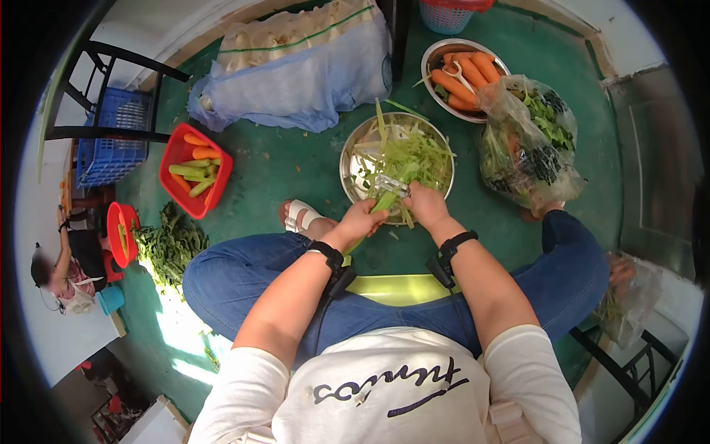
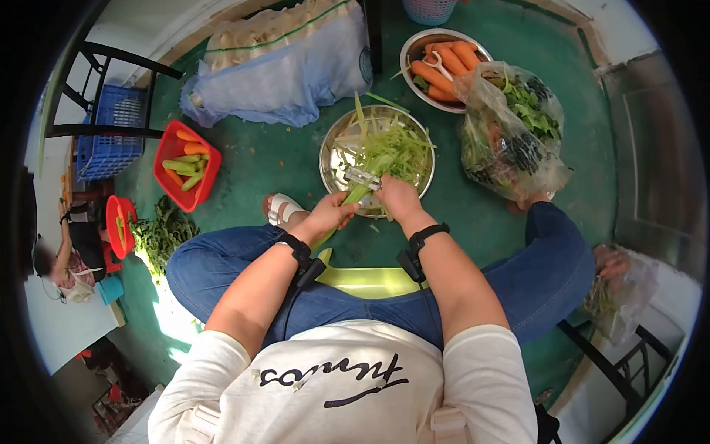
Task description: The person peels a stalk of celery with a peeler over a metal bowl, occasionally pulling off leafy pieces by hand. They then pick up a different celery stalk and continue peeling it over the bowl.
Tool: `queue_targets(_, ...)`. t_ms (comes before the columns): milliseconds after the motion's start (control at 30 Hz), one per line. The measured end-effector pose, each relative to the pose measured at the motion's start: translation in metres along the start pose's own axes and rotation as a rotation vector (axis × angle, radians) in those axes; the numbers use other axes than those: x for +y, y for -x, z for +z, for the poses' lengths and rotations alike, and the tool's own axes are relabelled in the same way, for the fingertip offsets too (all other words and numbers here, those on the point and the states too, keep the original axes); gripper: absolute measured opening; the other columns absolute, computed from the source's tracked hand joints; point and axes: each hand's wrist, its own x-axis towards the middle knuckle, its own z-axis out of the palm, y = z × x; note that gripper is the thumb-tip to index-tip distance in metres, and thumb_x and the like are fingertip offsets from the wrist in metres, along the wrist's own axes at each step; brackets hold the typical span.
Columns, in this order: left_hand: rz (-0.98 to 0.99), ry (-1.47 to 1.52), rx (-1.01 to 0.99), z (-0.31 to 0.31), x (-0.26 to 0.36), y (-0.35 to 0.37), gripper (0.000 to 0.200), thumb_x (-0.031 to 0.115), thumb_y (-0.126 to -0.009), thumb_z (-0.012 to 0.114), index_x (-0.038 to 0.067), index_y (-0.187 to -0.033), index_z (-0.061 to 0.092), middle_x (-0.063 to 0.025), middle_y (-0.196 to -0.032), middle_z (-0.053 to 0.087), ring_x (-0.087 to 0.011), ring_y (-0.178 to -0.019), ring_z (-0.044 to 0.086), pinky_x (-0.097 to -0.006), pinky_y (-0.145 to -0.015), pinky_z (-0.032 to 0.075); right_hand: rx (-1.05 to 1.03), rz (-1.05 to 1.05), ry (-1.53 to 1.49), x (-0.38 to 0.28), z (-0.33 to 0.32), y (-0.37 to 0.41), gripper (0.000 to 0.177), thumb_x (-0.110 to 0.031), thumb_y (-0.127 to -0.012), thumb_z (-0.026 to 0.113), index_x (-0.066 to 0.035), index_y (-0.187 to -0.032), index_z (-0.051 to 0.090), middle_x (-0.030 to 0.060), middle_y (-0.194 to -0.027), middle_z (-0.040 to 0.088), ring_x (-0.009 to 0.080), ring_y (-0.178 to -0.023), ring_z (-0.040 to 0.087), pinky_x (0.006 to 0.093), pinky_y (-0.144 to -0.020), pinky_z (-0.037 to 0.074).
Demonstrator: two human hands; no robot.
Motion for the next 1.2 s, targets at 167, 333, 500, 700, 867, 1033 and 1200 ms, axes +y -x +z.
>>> queue_targets(167,0.002,0.022,-0.025,-0.001,0.003,0.0,0.013,0.013,-0.081,0.053,0.002,-0.075,0.049,-0.0014,-0.062,0.048,-0.0082,-0.046,0.043,-0.0219,-0.039,0.033,0.016,0.048,-0.002,0.006,-0.001,-0.003,0.025,-0.021,-0.073,0.057,0.0,-0.084,0.05,0.0178,-0.073,0.059,0.0317,-0.07,0.058,0.0396,-0.063,0.047)
queue_targets(333,-0.021,0.017,-0.009,0.002,0.005,0.007,0.013,0.012,-0.081,0.054,0.003,-0.074,0.048,-0.0012,-0.061,0.047,-0.0082,-0.045,0.042,-0.0219,-0.038,0.032,-0.026,0.166,-0.016,0.017,0.006,-0.009,0.026,-0.022,-0.074,0.055,0.0,-0.086,0.051,0.019,-0.077,0.059,0.0327,-0.074,0.058,0.0405,-0.067,0.046)
queue_targets(500,-0.033,-0.092,-0.068,0.001,0.001,0.009,0.012,0.012,-0.081,0.053,0.002,-0.076,0.048,-0.0016,-0.061,0.047,-0.0081,-0.045,0.042,-0.0218,-0.038,0.032,-0.021,0.338,-0.071,0.055,-0.004,-0.01,0.03,-0.025,-0.074,0.053,0.002,-0.089,0.055,0.0209,-0.083,0.059,0.0342,-0.08,0.056,0.0421,-0.071,0.045)
queue_targets(700,-0.104,0.027,-0.046,-0.007,0.003,0.005,0.012,0.013,-0.082,0.053,0.002,-0.08,0.049,-0.0021,-0.064,0.048,-0.0089,-0.046,0.044,-0.0215,-0.038,0.033,-0.17,0.417,-0.111,0.069,0.005,-0.013,0.032,-0.025,-0.075,0.051,0.004,-0.087,0.057,0.0227,-0.089,0.058,0.0354,-0.085,0.055,0.0413,-0.074,0.044)
queue_targets(867,-0.102,0.127,-0.033,-0.008,-0.004,0.001,0.014,0.015,-0.082,0.053,0.002,-0.082,0.049,-0.0022,-0.066,0.049,-0.0097,-0.051,0.047,-0.0216,-0.042,0.037,-0.199,0.385,-0.165,0.063,0.023,-0.011,0.035,-0.027,-0.079,0.049,0.003,-0.096,0.056,0.0214,-0.093,0.057,0.0316,-0.089,0.055,0.0409,-0.076,0.044)
queue_targets(1033,-0.096,0.109,-0.031,-0.008,-0.009,-0.005,0.016,0.016,-0.082,0.053,0.0,-0.086,0.051,-0.0037,-0.071,0.051,-0.0107,-0.057,0.049,-0.0229,-0.045,0.039,0.094,0.17,-0.179,0.026,0.002,-0.003,0.026,-0.024,-0.076,0.053,0.0,-0.085,0.053,0.019,-0.079,0.058,0.0333,-0.077,0.056,0.0409,-0.069,0.045)
queue_targets(1200,0.024,-0.039,0.001,0.001,0.009,0.005,0.016,0.015,-0.079,0.056,0.0,-0.084,0.052,-0.0016,-0.063,0.05,-0.0091,-0.049,0.046,-0.0229,-0.04,0.035,0.007,-0.072,-0.051,-0.01,0.006,0.009,0.021,-0.021,-0.074,0.055,-0.002,-0.08,0.049,0.0153,-0.071,0.058,0.0325,-0.069,0.057,0.04,-0.062,0.046)
